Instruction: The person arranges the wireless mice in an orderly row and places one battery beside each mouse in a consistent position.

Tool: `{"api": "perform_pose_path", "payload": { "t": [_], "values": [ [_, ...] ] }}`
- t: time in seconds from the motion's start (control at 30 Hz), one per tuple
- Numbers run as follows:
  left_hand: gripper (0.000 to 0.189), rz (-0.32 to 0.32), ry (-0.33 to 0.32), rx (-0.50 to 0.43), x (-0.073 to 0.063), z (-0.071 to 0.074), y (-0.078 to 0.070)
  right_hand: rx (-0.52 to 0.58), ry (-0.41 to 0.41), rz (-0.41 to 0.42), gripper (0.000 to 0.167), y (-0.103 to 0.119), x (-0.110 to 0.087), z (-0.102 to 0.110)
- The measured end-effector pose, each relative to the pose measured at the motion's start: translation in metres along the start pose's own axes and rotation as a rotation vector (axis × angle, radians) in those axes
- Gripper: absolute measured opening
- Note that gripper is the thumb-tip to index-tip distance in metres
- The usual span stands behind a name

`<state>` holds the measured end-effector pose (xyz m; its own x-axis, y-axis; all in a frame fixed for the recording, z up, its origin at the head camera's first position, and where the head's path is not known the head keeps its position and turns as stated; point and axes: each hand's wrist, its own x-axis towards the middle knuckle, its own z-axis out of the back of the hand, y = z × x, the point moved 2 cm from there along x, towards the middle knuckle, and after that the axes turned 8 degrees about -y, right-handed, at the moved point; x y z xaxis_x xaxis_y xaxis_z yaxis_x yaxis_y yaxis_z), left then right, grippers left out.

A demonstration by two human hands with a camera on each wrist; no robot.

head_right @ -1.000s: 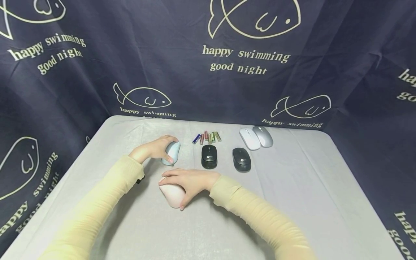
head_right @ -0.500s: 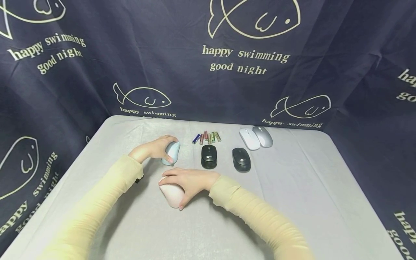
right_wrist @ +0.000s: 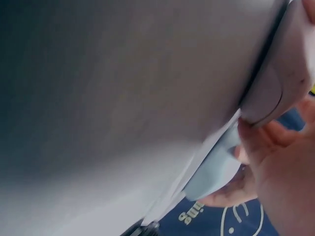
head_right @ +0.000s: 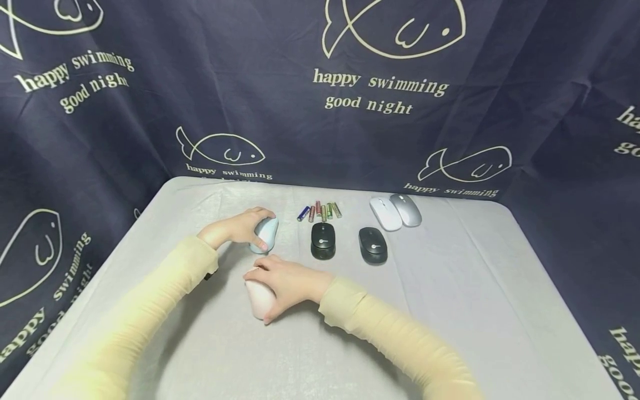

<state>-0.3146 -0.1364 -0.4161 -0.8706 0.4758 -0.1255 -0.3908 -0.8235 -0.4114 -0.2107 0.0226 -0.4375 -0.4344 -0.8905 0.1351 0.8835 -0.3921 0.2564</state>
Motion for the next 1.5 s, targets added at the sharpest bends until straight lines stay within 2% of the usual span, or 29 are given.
{"api": "perform_pose_path", "payload": {
  "t": [0.17, 0.37, 0.63, 0.77, 1.07, 1.5],
  "values": [
    [0.086, -0.055, -0.017, 0.042, -0.001, 0.001, -0.002, -0.030, -0.063, -0.070, 0.094, 0.011, 0.001, 0.001],
    [0.086, -0.079, -0.024, 0.054, 0.000, 0.002, 0.001, -0.032, -0.144, -0.135, 0.093, 0.026, 0.004, 0.003],
    [0.086, -0.138, -0.053, 0.066, 0.001, 0.000, 0.007, -0.047, -0.190, -0.252, 0.094, 0.037, 0.006, -0.001],
    [0.087, -0.169, -0.073, 0.065, 0.002, -0.002, 0.012, -0.069, -0.190, -0.271, 0.095, 0.041, 0.008, -0.003],
    [0.088, -0.195, -0.104, 0.033, -0.001, -0.004, 0.017, -0.105, -0.181, -0.306, 0.095, 0.045, 0.013, -0.007],
    [0.086, -0.194, -0.124, 0.014, 0.001, -0.006, 0.020, -0.141, -0.176, -0.335, 0.095, 0.048, 0.023, -0.010]
  ]
}}
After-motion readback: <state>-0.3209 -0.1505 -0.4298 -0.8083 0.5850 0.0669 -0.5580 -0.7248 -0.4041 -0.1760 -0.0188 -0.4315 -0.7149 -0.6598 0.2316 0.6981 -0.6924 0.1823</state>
